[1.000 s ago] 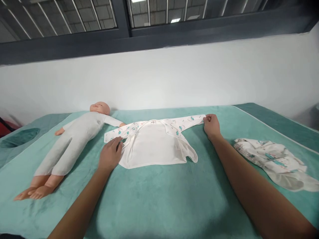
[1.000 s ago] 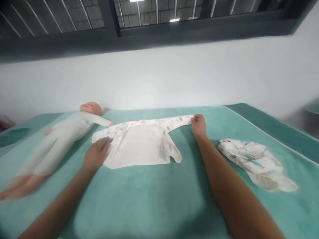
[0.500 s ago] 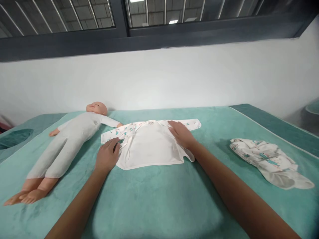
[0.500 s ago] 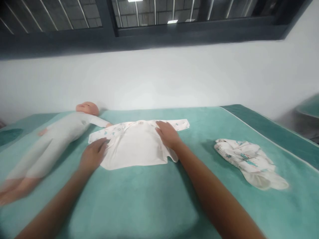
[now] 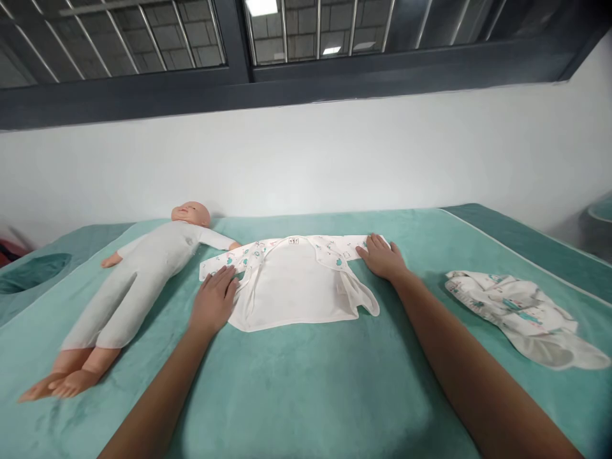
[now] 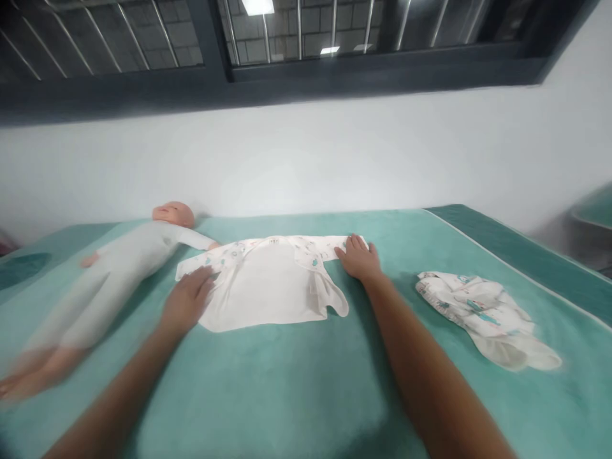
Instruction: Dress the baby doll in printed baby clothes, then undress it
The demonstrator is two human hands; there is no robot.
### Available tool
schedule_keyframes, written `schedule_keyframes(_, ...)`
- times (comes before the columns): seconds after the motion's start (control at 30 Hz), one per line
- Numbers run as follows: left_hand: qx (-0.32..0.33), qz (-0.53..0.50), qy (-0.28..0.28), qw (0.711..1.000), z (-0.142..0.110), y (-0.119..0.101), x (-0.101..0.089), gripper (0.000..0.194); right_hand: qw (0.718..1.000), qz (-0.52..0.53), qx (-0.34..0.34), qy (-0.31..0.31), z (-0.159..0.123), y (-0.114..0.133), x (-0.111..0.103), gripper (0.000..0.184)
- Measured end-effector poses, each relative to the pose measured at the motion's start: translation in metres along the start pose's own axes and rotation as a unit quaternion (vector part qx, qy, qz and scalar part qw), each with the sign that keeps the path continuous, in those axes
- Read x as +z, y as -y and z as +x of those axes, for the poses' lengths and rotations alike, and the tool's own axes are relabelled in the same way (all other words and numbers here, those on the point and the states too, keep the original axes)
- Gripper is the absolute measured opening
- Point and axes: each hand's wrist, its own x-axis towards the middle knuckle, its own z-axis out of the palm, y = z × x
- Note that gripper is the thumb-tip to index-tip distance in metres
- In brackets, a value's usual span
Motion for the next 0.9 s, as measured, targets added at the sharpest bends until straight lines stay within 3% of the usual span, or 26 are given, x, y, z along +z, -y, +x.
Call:
schedule_keyframes(0.17, 0.013, 0.020, 0.041, 0.999, 0.014, 0.009, 0.009, 0.050, 1.000, 0.016, 0.000, -0.024, -0.002, 0.003, 0.003, 0.055)
schedule_keyframes(0.4, -0.018, 0.056, 0.086, 0.995, 0.043, 0.016, 0.008, 0.042, 0.996, 0.070, 0.003, -0.060, -0.007, 0.003, -0.006, 0.041)
schedule_keyframes(0.53, -0.038, 0.050, 0.075, 0.995, 0.048, 0.016, 0.008, 0.039, 0.980, 0.159, 0.003, -0.117, -0.026, 0.026, -0.021, 0.041)
schedule_keyframes(0.6, -0.051, 0.043, 0.067, 0.996, 0.049, 0.017, 0.009, 0.038, 0.951, 0.269, -0.024, -0.148, -0.041, 0.050, -0.030, 0.038)
schedule_keyframes(0.67, -0.063, 0.039, 0.063, 0.995, 0.050, 0.018, 0.010, 0.040, 0.927, 0.350, -0.074, -0.116, -0.059, 0.075, -0.036, 0.034)
schedule_keyframes(0.73, -0.057, 0.042, 0.063, 0.995, 0.050, 0.020, 0.011, 0.042, 0.916, 0.381, -0.126, -0.018, -0.074, 0.096, -0.039, 0.035)
schedule_keyframes(0.83, -0.034, 0.042, 0.059, 0.997, 0.048, 0.020, 0.011, 0.041, 0.920, 0.321, -0.195, 0.110, -0.087, 0.111, -0.033, 0.042)
schedule_keyframes(0.9, -0.029, 0.021, 0.043, 0.998, 0.047, 0.016, 0.009, 0.038, 0.927, 0.249, -0.245, 0.135, -0.090, 0.112, -0.028, 0.050)
